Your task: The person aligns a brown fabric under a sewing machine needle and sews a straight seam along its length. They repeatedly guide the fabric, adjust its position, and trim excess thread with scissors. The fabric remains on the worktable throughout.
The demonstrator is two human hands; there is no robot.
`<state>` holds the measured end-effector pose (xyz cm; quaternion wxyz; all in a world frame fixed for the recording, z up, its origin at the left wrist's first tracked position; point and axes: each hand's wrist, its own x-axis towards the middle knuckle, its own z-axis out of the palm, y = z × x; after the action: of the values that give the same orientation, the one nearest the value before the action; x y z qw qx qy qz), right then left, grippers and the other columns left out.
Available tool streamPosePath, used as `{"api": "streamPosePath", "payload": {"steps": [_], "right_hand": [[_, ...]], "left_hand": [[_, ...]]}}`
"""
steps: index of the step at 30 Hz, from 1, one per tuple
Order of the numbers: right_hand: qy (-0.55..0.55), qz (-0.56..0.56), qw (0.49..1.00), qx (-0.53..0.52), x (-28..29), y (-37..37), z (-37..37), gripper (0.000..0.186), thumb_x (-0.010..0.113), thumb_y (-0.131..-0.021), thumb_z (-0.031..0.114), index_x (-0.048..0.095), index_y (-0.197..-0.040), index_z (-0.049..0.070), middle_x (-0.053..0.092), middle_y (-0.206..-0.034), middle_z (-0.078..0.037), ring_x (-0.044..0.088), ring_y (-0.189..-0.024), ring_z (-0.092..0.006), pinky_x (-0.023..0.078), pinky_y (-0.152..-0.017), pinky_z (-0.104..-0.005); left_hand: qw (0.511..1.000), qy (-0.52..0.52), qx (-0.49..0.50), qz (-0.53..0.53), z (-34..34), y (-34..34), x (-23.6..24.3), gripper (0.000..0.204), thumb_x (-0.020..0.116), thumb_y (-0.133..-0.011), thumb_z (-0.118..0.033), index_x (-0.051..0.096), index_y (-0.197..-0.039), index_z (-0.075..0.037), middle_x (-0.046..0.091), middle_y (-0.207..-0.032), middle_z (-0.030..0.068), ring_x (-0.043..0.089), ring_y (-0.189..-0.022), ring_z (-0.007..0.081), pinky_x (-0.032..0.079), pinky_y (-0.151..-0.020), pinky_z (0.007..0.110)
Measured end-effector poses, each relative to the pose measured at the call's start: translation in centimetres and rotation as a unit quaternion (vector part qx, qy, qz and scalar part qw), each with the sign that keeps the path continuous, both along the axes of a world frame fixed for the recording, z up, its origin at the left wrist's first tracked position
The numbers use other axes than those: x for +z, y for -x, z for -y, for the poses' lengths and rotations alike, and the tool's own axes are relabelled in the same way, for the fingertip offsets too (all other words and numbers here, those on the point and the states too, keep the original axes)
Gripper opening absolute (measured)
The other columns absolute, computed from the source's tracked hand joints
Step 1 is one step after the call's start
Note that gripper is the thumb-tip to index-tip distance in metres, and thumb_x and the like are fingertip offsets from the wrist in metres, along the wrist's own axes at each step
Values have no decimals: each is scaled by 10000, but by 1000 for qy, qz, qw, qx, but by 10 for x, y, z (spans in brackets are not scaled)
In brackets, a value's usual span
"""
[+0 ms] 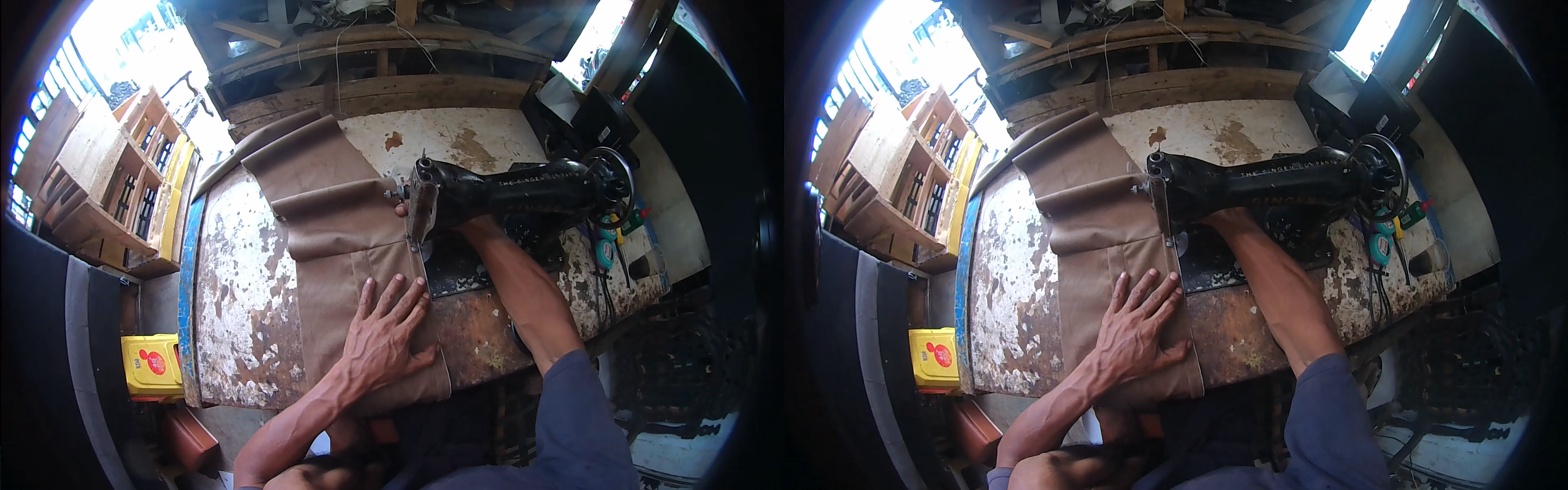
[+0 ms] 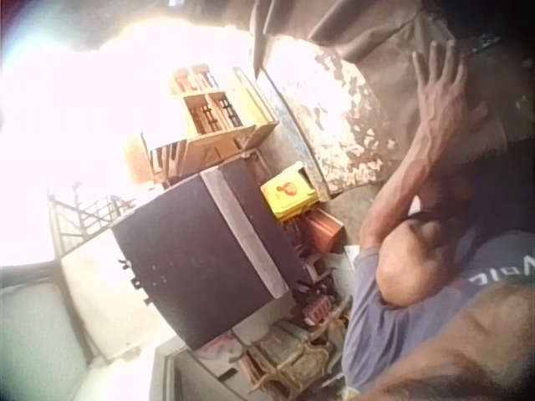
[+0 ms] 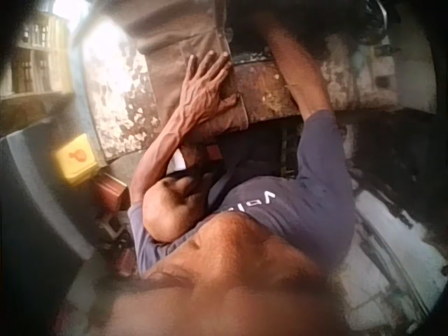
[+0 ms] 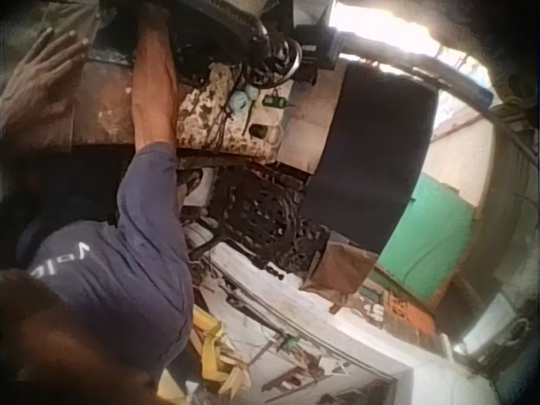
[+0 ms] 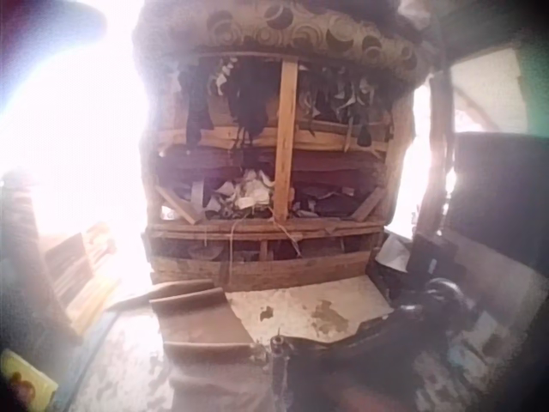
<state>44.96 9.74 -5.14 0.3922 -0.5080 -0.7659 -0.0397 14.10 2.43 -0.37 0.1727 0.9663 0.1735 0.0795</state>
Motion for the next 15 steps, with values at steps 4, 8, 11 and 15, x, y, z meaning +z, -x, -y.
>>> {"api": "streamPosePath", "payload": {"steps": [4, 8, 11, 15], "right_hand": [[299, -460, 823, 145, -16, -18, -13, 589, 828, -964, 333, 586, -1425, 57, 654, -1348, -117, 696, -1265, -338, 586, -1074, -546], [358, -642, 538, 412, -27, -30, -25, 574, 816, -977, 318, 563, -1412, 41, 592, -1384, -128, 649, -1337, -373, 561, -1105, -586], [291, -485, 773, 289, -30, -28, -30, 530, 823, -959, 308, 582, -1342, 31, 611, -1303, -117, 654, -1295, -336, 552, -1099, -528], [143, -105, 971, 162, -13, -26, -33, 543, 868, -860, 325, 616, -1238, 27, 623, -1131, -125, 665, -1049, -317, 549, -947, -439]], "left_hand": [[1000, 3, 3, -1, -5, -2, -1, 858, 713, -902, -578, 554, -1561, -51, 416, -1722, 110, 319, -1622, 344, 118, -1349, 604], [1000, 4, -1, 0, -11, -3, -2, 864, 711, -905, -574, 547, -1564, -41, 411, -1725, 113, 312, -1625, 345, 116, -1351, 598], [1000, 3, -2, 2, -15, -6, -3, 864, 707, -907, -573, 544, -1566, -39, 408, -1727, 115, 312, -1626, 346, 123, -1351, 596], [1000, -1, 0, 5, -23, -9, -4, 865, 703, -909, -571, 533, -1577, -48, 404, -1731, 111, 308, -1627, 344, 133, -1350, 595]]}}
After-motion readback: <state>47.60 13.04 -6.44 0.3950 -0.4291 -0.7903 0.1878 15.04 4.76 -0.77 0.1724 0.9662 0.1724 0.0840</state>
